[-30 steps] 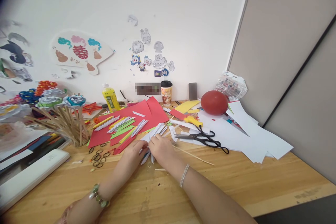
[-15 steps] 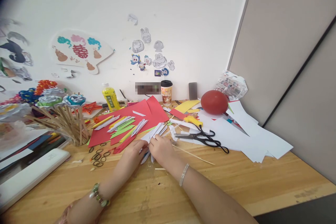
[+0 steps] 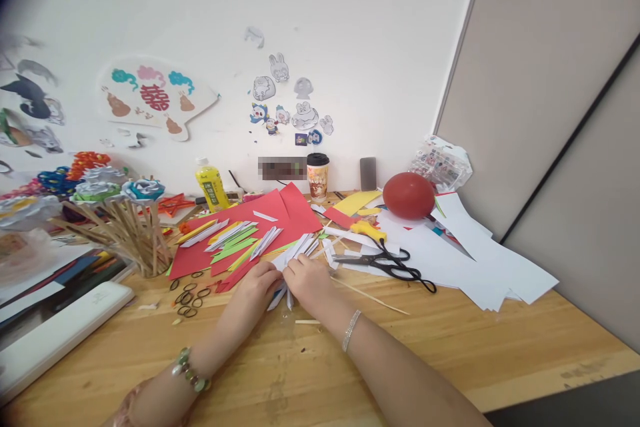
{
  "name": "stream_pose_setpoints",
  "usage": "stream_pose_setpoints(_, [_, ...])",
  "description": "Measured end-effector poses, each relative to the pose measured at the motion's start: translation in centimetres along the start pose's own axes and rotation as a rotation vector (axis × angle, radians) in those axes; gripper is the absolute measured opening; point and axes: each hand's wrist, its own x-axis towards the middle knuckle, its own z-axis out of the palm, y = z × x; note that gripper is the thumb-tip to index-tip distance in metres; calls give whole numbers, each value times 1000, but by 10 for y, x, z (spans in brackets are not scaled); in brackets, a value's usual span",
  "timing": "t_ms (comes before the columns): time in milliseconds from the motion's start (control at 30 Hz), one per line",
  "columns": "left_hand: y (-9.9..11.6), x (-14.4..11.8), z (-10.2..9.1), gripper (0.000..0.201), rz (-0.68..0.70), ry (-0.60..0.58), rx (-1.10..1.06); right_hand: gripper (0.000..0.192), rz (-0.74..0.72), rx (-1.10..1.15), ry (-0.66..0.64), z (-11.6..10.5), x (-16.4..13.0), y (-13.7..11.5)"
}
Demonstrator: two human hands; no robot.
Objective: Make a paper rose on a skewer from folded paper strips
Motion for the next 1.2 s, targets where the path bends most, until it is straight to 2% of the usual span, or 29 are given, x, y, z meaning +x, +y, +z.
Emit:
stream_pose_setpoints(400, [-2,0,4,26,10,-17,50,17,34,30,-32,1,1,-3])
stream_pose_setpoints(567, [-2,1,-5,22,-127,-16,46,7,150,175,5,-17,-1,6])
stream_pose_setpoints(667, [-1,0,-13,24,-203,-115,63,6,212,265,45,-28,-3,13])
stream_pose_setpoints(733, [1,-1,-16,22,-225,-183,63,13,268,280,11,-33,-3,16])
stream_pose_setpoints(867, [4,-2,-16,20,-273,-248,72,18,359,305,-180,-35,-2,17])
stream_pose_setpoints(933, [4,-1,-14,21,-290,-226,68,18,401,317,-213,-34,-1,16])
stream_pose_setpoints(1067, [2,-1,-10,26,-263,-75,68,14,551,389,-168,-29,0,15])
stream_pose_setpoints(1133, [3,-1,-7,26,-211,-3,66,15,671,603,-96,-25,1,16])
stream_pose_setpoints(1200, [5,-2,-5,23,-135,41,50,16,781,924,-31,-21,2,18])
